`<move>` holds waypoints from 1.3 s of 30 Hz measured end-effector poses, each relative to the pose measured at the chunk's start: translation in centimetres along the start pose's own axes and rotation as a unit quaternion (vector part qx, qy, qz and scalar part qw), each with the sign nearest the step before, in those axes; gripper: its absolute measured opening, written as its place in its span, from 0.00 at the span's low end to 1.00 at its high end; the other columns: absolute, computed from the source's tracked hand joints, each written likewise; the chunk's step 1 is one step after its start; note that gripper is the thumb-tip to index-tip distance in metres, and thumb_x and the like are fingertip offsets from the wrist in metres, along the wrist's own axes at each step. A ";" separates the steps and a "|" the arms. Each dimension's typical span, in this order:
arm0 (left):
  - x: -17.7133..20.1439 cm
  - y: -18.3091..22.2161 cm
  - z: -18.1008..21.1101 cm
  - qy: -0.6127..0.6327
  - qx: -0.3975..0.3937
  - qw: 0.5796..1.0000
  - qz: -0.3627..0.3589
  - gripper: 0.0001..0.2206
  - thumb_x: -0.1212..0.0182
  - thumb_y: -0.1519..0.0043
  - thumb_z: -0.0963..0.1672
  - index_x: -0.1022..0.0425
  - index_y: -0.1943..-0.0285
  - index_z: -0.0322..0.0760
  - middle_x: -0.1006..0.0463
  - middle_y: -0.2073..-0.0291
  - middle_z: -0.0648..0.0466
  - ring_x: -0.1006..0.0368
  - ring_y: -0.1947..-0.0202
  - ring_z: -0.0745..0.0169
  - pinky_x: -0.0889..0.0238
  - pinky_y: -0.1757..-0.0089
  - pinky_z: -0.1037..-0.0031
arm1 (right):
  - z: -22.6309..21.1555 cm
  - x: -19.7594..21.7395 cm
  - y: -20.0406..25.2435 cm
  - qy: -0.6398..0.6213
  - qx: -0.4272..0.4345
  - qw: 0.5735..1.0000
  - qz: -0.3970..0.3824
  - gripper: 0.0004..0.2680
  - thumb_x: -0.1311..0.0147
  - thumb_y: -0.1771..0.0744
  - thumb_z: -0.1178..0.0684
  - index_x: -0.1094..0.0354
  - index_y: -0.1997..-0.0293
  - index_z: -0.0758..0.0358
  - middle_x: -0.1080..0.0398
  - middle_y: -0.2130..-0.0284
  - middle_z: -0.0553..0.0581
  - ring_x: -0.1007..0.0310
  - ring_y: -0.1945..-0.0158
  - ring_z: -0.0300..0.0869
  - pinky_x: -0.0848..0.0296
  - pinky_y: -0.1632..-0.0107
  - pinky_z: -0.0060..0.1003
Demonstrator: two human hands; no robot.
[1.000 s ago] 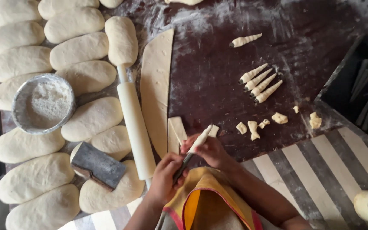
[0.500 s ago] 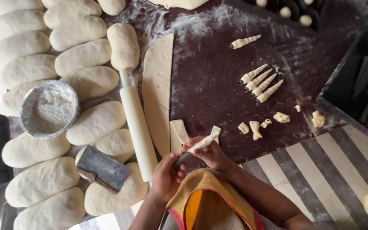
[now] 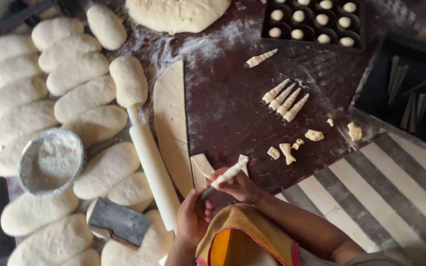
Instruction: The person cuts strips of dough from a rolled sheet with a small knife and wraps the strips around cone-shaped metal molds, setting each finished spiral-wrapped dough piece in a row on the floured worktable alongside other proofing dough pieces.
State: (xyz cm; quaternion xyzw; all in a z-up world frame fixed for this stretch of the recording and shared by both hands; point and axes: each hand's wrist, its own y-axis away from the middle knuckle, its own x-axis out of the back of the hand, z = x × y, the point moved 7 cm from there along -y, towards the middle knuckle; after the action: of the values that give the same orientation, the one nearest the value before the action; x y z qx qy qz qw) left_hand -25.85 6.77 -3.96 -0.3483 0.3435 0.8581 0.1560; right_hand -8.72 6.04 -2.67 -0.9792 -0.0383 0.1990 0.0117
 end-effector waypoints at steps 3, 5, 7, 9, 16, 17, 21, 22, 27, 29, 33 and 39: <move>-1.2 0.1 0.5 -0.016 -0.020 1.000 0.012 0.06 0.52 0.31 0.40 0.29 0.51 0.32 0.21 0.66 0.47 0.26 0.71 0.61 0.32 0.69 0.73 | -0.5 -0.2 -0.5 -0.008 -0.011 1.000 -0.013 0.13 0.41 0.31 0.54 0.34 0.41 0.65 0.25 0.49 0.59 0.26 0.43 0.41 0.27 0.39 0.39; -2.0 0.0 1.1 -0.008 -0.022 0.999 0.032 0.05 0.51 0.33 0.36 0.32 0.52 0.30 0.20 0.60 0.48 0.23 0.64 0.60 0.28 0.61 0.71 | -0.6 -0.4 -0.8 0.008 -0.018 1.000 -0.017 0.15 0.40 0.32 0.54 0.35 0.40 0.64 0.24 0.50 0.58 0.25 0.43 0.41 0.27 0.39 0.39; -2.4 -0.5 0.8 0.025 0.022 0.999 -0.030 0.09 0.53 0.31 0.44 0.28 0.50 0.34 0.21 0.69 0.45 0.26 0.74 0.59 0.30 0.70 0.71 | -0.2 -0.5 -0.9 -0.053 -0.049 0.997 -0.019 0.14 0.40 0.31 0.52 0.33 0.41 0.67 0.24 0.51 0.57 0.24 0.51 0.41 0.24 0.45 0.40; -1.9 -0.8 1.1 -0.022 -0.047 0.998 -0.038 0.06 0.51 0.30 0.41 0.30 0.51 0.32 0.21 0.66 0.45 0.26 0.71 0.61 0.30 0.68 0.71 | -0.5 -0.4 -0.9 -0.024 -0.023 0.999 -0.022 0.14 0.40 0.31 0.52 0.33 0.41 0.67 0.25 0.51 0.58 0.25 0.47 0.40 0.25 0.42 0.39; -0.2 -1.7 0.8 -0.040 -0.069 0.996 -0.038 0.05 0.49 0.26 0.42 0.30 0.52 0.35 0.22 0.69 0.46 0.27 0.75 0.60 0.32 0.71 0.71 | -1.0 -0.5 -1.0 -0.005 0.004 1.000 -0.017 0.14 0.40 0.30 0.52 0.34 0.41 0.68 0.25 0.49 0.57 0.26 0.45 0.39 0.25 0.41 0.37; -0.7 -1.4 1.0 -0.035 -0.071 0.996 -0.034 0.05 0.49 0.26 0.42 0.30 0.52 0.35 0.22 0.69 0.46 0.27 0.75 0.60 0.32 0.71 0.71 | -1.0 -0.8 -1.0 -0.005 -0.002 1.000 -0.021 0.14 0.40 0.30 0.52 0.34 0.41 0.68 0.25 0.49 0.57 0.26 0.45 0.39 0.25 0.41 0.37; -2.3 -0.8 2.1 -0.028 -0.053 0.998 -0.016 0.06 0.48 0.31 0.42 0.30 0.52 0.33 0.22 0.64 0.48 0.24 0.66 0.62 0.30 0.63 0.71 | -0.2 -0.9 -1.3 -0.014 -0.033 0.999 -0.009 0.15 0.40 0.31 0.53 0.34 0.40 0.65 0.25 0.50 0.56 0.25 0.45 0.39 0.25 0.42 0.35; -3.1 -0.9 1.9 0.007 -0.012 0.999 -0.044 0.10 0.49 0.30 0.46 0.28 0.52 0.33 0.22 0.69 0.47 0.26 0.73 0.61 0.31 0.69 0.72 | -0.1 -0.6 -1.6 0.001 -0.019 1.000 0.001 0.14 0.40 0.31 0.53 0.34 0.40 0.66 0.25 0.50 0.56 0.25 0.45 0.39 0.25 0.42 0.35; -3.1 -0.6 2.9 -0.046 -0.095 0.994 -0.011 0.03 0.46 0.31 0.40 0.31 0.52 0.33 0.23 0.64 0.49 0.26 0.68 0.64 0.32 0.64 0.74 | -0.1 -0.4 -1.3 0.050 -0.010 0.998 -0.029 0.14 0.41 0.30 0.54 0.34 0.38 0.67 0.26 0.51 0.56 0.28 0.47 0.37 0.26 0.44 0.33; -3.6 -0.3 3.0 -0.046 -0.070 0.996 -0.023 0.05 0.48 0.31 0.41 0.30 0.52 0.34 0.22 0.66 0.49 0.26 0.71 0.62 0.33 0.67 0.75 | -0.1 -0.6 -1.6 0.102 -0.016 0.994 -0.027 0.15 0.40 0.29 0.54 0.33 0.36 0.67 0.26 0.54 0.56 0.28 0.49 0.36 0.26 0.46 0.33; -3.8 -0.1 3.4 -0.043 -0.121 0.991 -0.027 0.02 0.46 0.31 0.39 0.31 0.53 0.32 0.23 0.62 0.51 0.27 0.67 0.66 0.31 0.64 0.73 | -2.0 -1.8 -2.1 0.040 0.010 0.998 -0.051 0.14 0.42 0.30 0.53 0.35 0.38 0.68 0.26 0.49 0.54 0.27 0.47 0.36 0.26 0.44 0.33; -3.4 -0.4 3.6 -0.023 -0.104 0.994 -0.006 0.04 0.47 0.32 0.40 0.30 0.53 0.33 0.23 0.63 0.49 0.25 0.65 0.64 0.30 0.62 0.71 | -0.5 -1.4 -2.6 0.046 -0.012 0.998 -0.047 0.16 0.41 0.30 0.52 0.35 0.36 0.69 0.25 0.54 0.56 0.25 0.53 0.38 0.25 0.48 0.34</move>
State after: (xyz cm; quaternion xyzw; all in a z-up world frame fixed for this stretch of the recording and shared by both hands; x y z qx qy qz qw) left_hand -25.04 9.47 0.16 -0.3443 0.2467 0.8962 0.1317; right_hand -9.95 8.49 -1.56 -0.9844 -0.0862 0.1529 0.0109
